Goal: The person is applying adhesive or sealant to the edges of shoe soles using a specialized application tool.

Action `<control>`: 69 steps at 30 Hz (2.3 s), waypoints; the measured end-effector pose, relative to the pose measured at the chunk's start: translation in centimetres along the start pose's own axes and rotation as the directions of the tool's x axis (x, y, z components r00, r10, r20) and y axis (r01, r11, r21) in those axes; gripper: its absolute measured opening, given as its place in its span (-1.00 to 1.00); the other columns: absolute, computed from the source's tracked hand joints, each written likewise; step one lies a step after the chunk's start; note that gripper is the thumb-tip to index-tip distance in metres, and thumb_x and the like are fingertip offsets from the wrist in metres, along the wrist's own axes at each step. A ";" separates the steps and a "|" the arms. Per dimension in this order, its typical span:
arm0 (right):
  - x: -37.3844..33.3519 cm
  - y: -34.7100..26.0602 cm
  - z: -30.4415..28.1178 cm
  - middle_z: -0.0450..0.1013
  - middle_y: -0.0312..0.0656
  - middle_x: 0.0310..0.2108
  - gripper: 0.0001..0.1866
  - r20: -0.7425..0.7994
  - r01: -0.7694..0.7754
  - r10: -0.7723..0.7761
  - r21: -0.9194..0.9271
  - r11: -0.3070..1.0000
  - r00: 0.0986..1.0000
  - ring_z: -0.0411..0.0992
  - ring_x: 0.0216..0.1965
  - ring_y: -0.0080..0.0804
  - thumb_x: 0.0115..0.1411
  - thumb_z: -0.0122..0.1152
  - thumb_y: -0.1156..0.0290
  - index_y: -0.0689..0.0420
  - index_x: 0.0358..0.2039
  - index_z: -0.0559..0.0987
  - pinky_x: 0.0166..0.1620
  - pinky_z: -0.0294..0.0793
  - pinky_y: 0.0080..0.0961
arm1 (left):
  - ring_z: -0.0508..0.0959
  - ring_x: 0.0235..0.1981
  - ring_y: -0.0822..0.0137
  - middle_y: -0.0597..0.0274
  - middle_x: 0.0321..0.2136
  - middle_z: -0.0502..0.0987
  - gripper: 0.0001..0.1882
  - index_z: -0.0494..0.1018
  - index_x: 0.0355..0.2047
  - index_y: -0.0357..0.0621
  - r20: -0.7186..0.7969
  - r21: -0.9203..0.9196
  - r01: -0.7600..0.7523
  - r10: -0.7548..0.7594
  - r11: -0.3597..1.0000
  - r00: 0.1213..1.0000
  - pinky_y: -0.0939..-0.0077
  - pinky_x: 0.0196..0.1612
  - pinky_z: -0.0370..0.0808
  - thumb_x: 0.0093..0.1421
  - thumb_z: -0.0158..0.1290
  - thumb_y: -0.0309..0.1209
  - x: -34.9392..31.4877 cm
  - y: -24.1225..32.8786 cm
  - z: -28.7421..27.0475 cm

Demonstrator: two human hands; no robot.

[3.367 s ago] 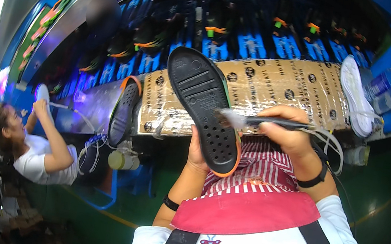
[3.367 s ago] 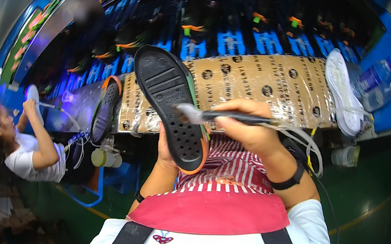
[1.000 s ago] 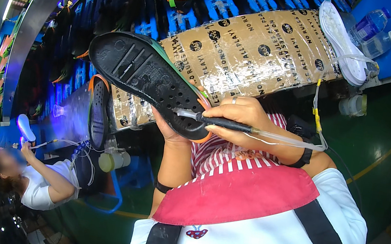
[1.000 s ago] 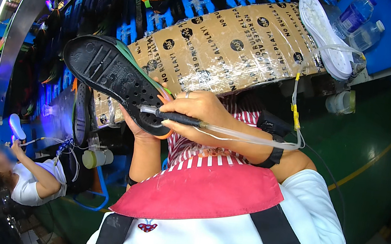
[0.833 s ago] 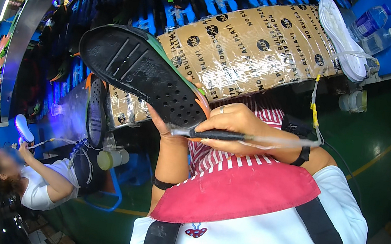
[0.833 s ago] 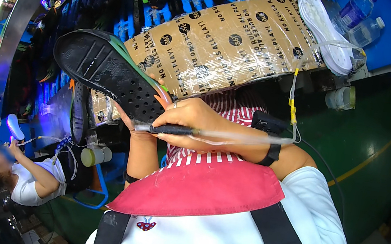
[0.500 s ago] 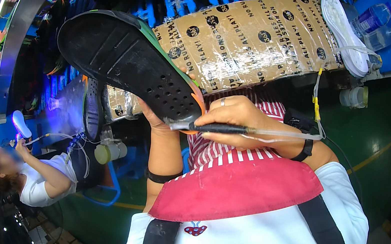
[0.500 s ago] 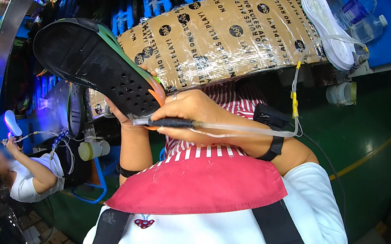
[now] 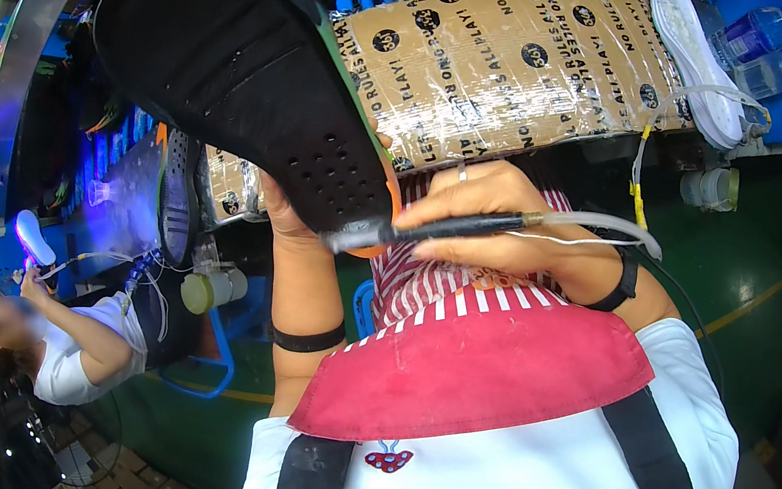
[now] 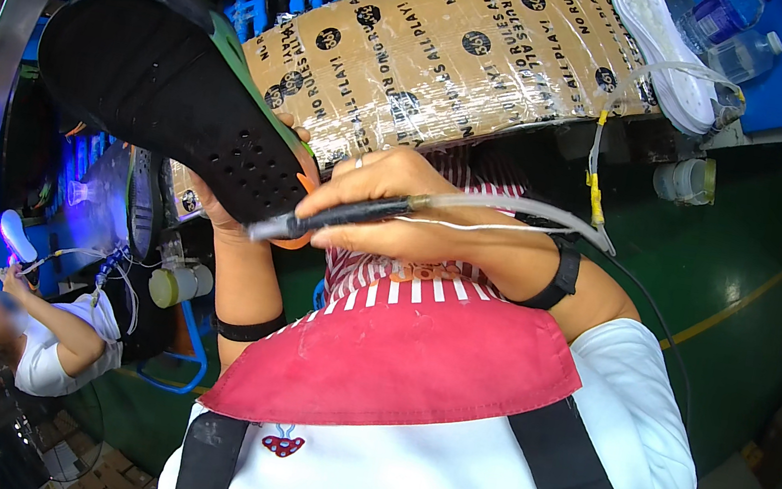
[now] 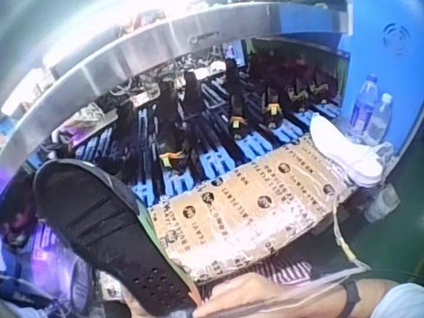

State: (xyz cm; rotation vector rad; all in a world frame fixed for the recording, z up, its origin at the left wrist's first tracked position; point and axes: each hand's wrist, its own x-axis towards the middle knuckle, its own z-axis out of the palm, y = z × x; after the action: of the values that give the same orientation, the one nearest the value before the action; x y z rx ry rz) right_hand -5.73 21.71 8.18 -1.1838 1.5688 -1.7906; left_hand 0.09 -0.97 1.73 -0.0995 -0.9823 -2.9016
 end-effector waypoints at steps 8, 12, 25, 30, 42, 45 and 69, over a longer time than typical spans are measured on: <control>0.0 0.0 -0.4 0.45 -0.13 -0.57 -0.78 0.130 0.041 -0.039 -0.012 0.999 0.991 0.41 -0.54 -0.33 -0.04 0.31 0.47 0.17 -0.31 0.61 -0.43 0.35 -0.52 | 0.39 0.04 0.07 0.00 0.05 0.35 -0.36 0.21 0.12 -0.23 0.025 0.004 0.181 -0.181 0.983 0.983 0.12 0.09 0.34 0.13 0.03 -0.09 0.0 1.6 -0.8; -0.2 1.7 0.2 0.45 -0.14 -0.58 -0.77 0.054 0.114 -0.105 -0.217 0.969 0.993 0.40 -0.56 -0.34 -0.06 0.32 0.45 0.15 -0.32 0.61 -0.46 0.34 -0.49 | 0.42 0.01 0.14 -0.02 0.03 0.36 -0.39 0.19 0.11 -0.33 0.057 0.080 0.155 -0.160 0.985 0.985 0.23 0.07 0.36 0.17 -0.01 -0.14 0.8 2.0 0.4; 0.0 1.6 -1.5 0.50 -0.11 -0.50 -0.77 0.251 0.050 -0.015 -0.133 0.990 0.968 0.45 -0.49 -0.29 -0.04 0.30 0.47 0.19 -0.30 0.60 -0.39 0.40 -0.49 | 0.47 -0.11 0.40 0.07 -0.06 0.43 -0.51 0.23 0.09 -0.39 -0.120 0.488 0.477 -0.485 0.731 0.866 0.57 -0.05 0.41 0.26 -0.10 -0.27 2.9 3.0 4.1; -0.3 2.4 -1.0 0.49 -0.10 -0.50 -0.76 0.100 0.079 -0.068 -0.120 0.990 0.993 0.44 -0.49 -0.29 -0.05 0.31 0.48 0.17 -0.30 0.60 -0.39 0.40 -0.46 | 0.49 -0.18 0.43 0.10 -0.13 0.47 -0.52 0.26 0.09 -0.34 -0.147 0.530 0.540 -0.556 0.654 0.818 0.61 -0.13 0.44 0.27 -0.11 -0.24 3.3 2.8 4.9; -0.7 2.4 -0.9 0.46 -0.12 -0.55 -0.76 0.266 0.127 -0.084 -0.149 0.981 0.960 0.42 -0.53 -0.23 -0.06 0.32 0.49 0.14 -0.30 0.60 -0.43 0.39 -0.44 | 0.50 -0.25 0.47 0.15 -0.20 0.50 -0.54 0.30 0.08 -0.25 -0.185 0.687 0.588 -0.681 0.426 0.709 0.60 -0.18 0.47 0.28 -0.13 -0.20 4.0 2.5 4.3; -1.0 3.5 -0.2 0.46 -0.13 -0.53 -0.74 0.194 0.158 -0.107 -0.266 0.951 0.975 0.43 -0.51 -0.24 -0.08 0.34 0.47 0.11 -0.30 0.60 -0.42 0.39 -0.44 | 0.50 -0.27 0.47 0.16 -0.21 0.51 -0.56 0.31 0.08 -0.23 -0.164 0.709 0.582 -0.710 0.398 0.685 0.60 -0.19 0.47 0.29 -0.15 -0.21 4.3 2.3 4.6; -1.2 0.3 -3.9 0.53 -0.16 -0.38 -0.74 -0.312 -0.107 0.125 0.074 0.992 0.942 0.46 -0.36 -0.56 0.01 0.26 0.51 0.28 -0.25 0.58 -0.26 0.41 -0.69 | 0.07 0.25 0.03 0.08 0.23 0.08 -0.40 0.04 0.23 -0.07 -0.145 -0.192 -0.145 0.118 0.971 0.982 -0.32 0.20 -0.16 0.26 -0.31 -0.04 1.1 0.6 1.1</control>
State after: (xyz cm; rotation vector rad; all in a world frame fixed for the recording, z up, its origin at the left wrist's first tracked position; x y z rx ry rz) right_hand -8.47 24.70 7.72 -0.7872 1.7096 -2.0061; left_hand -0.95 -0.86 3.11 0.0165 -0.6332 -2.8333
